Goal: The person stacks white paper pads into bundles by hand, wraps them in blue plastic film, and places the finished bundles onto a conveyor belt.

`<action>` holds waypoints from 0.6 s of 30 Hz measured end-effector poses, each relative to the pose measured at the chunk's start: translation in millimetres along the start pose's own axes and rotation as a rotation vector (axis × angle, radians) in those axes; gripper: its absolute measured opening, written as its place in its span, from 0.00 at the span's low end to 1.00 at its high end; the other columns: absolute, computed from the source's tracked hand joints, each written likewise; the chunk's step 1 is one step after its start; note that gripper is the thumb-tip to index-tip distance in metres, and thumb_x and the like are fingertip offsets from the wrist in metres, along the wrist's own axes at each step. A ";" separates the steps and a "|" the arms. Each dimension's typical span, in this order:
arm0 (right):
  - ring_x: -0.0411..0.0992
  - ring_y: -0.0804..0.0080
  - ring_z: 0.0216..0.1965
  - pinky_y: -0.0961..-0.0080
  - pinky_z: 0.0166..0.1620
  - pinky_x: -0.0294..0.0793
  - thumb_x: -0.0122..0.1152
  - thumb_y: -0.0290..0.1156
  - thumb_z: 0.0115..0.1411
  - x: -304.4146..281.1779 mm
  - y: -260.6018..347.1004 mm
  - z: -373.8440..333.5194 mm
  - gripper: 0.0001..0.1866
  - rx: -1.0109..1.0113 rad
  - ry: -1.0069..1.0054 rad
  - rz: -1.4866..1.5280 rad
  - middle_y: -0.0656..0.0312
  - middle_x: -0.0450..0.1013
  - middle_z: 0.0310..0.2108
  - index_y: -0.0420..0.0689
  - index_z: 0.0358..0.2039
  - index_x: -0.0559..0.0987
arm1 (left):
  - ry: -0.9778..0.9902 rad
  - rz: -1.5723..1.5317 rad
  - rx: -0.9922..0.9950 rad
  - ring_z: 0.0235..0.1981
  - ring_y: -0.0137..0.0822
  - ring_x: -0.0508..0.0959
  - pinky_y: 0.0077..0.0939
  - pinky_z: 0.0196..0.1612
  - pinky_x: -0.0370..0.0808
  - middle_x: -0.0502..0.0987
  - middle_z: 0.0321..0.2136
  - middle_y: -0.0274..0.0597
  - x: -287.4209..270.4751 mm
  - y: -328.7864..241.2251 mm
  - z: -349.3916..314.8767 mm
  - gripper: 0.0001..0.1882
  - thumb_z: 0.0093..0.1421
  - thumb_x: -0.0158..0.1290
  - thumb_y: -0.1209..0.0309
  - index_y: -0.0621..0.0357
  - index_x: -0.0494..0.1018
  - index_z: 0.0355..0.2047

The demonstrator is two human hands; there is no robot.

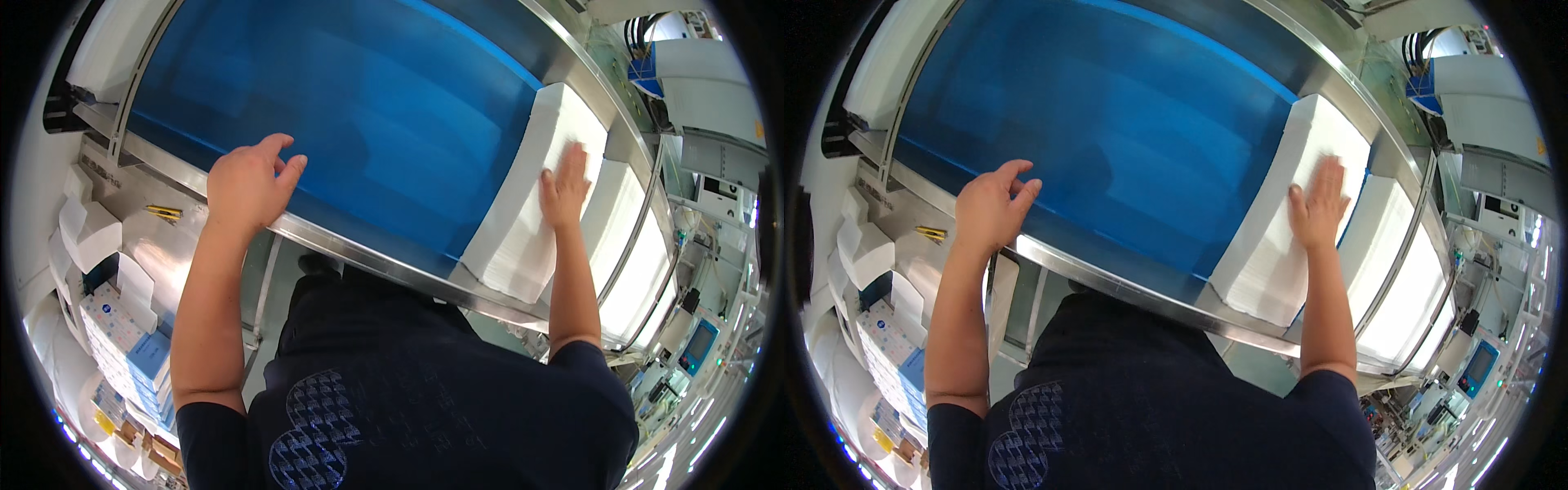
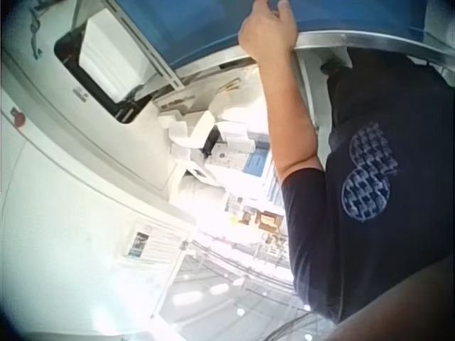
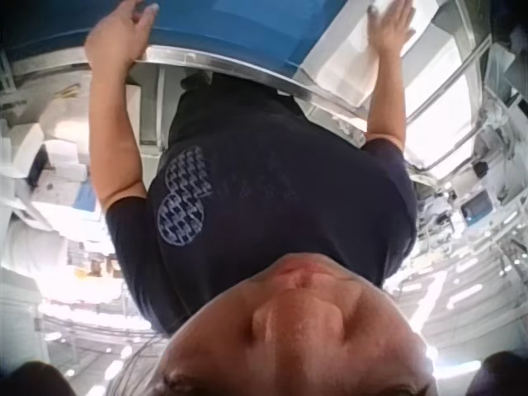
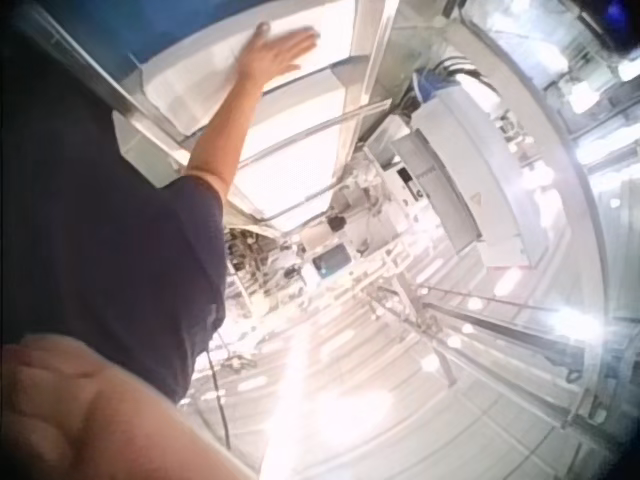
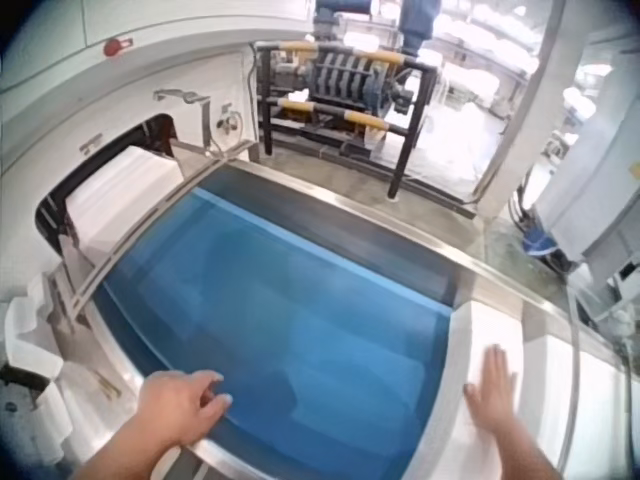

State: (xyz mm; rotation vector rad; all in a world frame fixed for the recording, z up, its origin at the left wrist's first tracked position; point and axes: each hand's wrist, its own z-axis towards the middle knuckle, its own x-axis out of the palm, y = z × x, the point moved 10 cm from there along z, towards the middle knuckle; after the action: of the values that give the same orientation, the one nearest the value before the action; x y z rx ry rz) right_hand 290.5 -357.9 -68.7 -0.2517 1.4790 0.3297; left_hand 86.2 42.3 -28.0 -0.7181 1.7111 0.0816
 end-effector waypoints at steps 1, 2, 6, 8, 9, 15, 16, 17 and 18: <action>0.32 0.61 0.65 0.43 0.60 0.34 0.33 0.63 0.55 11.2 -14.4 13.4 0.41 0.030 0.106 -0.124 0.56 0.36 0.64 0.51 0.63 0.43 | -0.012 0.002 -0.002 0.30 0.40 0.75 0.32 0.33 0.70 0.77 0.25 0.40 -3.9 -0.9 4.9 0.17 0.54 0.51 0.58 0.53 0.73 0.40; 0.33 0.61 0.65 0.43 0.59 0.35 0.35 0.59 0.57 10.5 -36.6 23.2 0.39 0.073 0.107 -0.083 0.58 0.37 0.64 0.51 0.63 0.43 | -0.025 0.004 -0.003 0.30 0.39 0.75 0.31 0.32 0.70 0.77 0.25 0.39 -8.0 -2.2 8.7 0.17 0.54 0.50 0.59 0.53 0.73 0.40; 0.35 0.61 0.65 0.40 0.57 0.40 0.34 0.59 0.58 31.8 -86.2 24.7 0.38 0.233 0.101 -0.156 0.60 0.39 0.64 0.51 0.62 0.46 | -0.164 -0.145 0.142 0.28 0.40 0.74 0.32 0.32 0.70 0.76 0.25 0.40 -16.8 0.2 -1.7 0.13 0.53 0.51 0.64 0.55 0.74 0.37; 0.39 0.59 0.64 0.46 0.59 0.41 0.40 0.53 0.59 11.1 -85.8 38.2 0.35 0.243 -0.069 0.039 0.56 0.43 0.63 0.46 0.61 0.50 | -0.342 -0.253 0.322 0.31 0.43 0.75 0.34 0.36 0.70 0.76 0.26 0.42 -38.8 -1.4 -27.5 0.09 0.50 0.53 0.69 0.56 0.74 0.33; 0.41 0.58 0.64 0.51 0.60 0.42 0.42 0.49 0.60 -7.9 -72.4 43.8 0.33 0.205 -0.239 0.097 0.54 0.45 0.62 0.44 0.60 0.51 | -0.479 -0.269 0.405 0.31 0.44 0.75 0.36 0.37 0.70 0.76 0.26 0.42 -50.8 0.2 -47.7 0.08 0.48 0.54 0.71 0.56 0.74 0.31; 0.51 0.56 0.61 0.63 0.61 0.47 0.44 0.37 0.60 -93.8 185.2 26.9 0.25 -0.509 -0.236 0.741 0.51 0.56 0.58 0.40 0.56 0.60 | -0.655 -0.501 0.344 0.34 0.45 0.75 0.36 0.39 0.71 0.76 0.29 0.43 -40.7 71.6 -150.9 0.07 0.47 0.54 0.77 0.58 0.73 0.29; 0.51 0.56 0.60 0.63 0.60 0.48 0.44 0.37 0.60 -104.5 223.0 13.3 0.25 -0.594 -0.161 0.743 0.51 0.56 0.58 0.40 0.56 0.61 | -0.606 -0.489 0.296 0.32 0.44 0.75 0.35 0.38 0.71 0.75 0.28 0.44 -35.0 80.0 -163.1 0.06 0.47 0.54 0.77 0.59 0.73 0.28; 0.52 0.56 0.60 0.63 0.60 0.50 0.44 0.37 0.60 -111.6 256.7 -4.9 0.24 -0.680 -0.111 0.731 0.51 0.57 0.57 0.40 0.55 0.62 | -0.638 -0.501 0.263 0.32 0.43 0.74 0.33 0.37 0.71 0.75 0.28 0.44 -34.7 89.9 -179.5 0.04 0.47 0.54 0.75 0.59 0.73 0.27; 0.53 0.57 0.59 0.63 0.59 0.51 0.45 0.37 0.59 -108.0 283.1 -25.3 0.24 -0.757 -0.022 0.727 0.51 0.57 0.57 0.40 0.54 0.63 | -0.633 -0.505 0.217 0.32 0.43 0.74 0.33 0.37 0.71 0.75 0.27 0.43 -27.5 95.1 -194.7 0.05 0.48 0.54 0.74 0.58 0.73 0.27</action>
State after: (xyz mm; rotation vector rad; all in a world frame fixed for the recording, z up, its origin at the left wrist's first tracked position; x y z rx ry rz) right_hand 156.7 -110.7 47.0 -0.2969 1.3259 1.4796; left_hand -126.6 48.0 21.1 -0.8314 0.8910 -0.2078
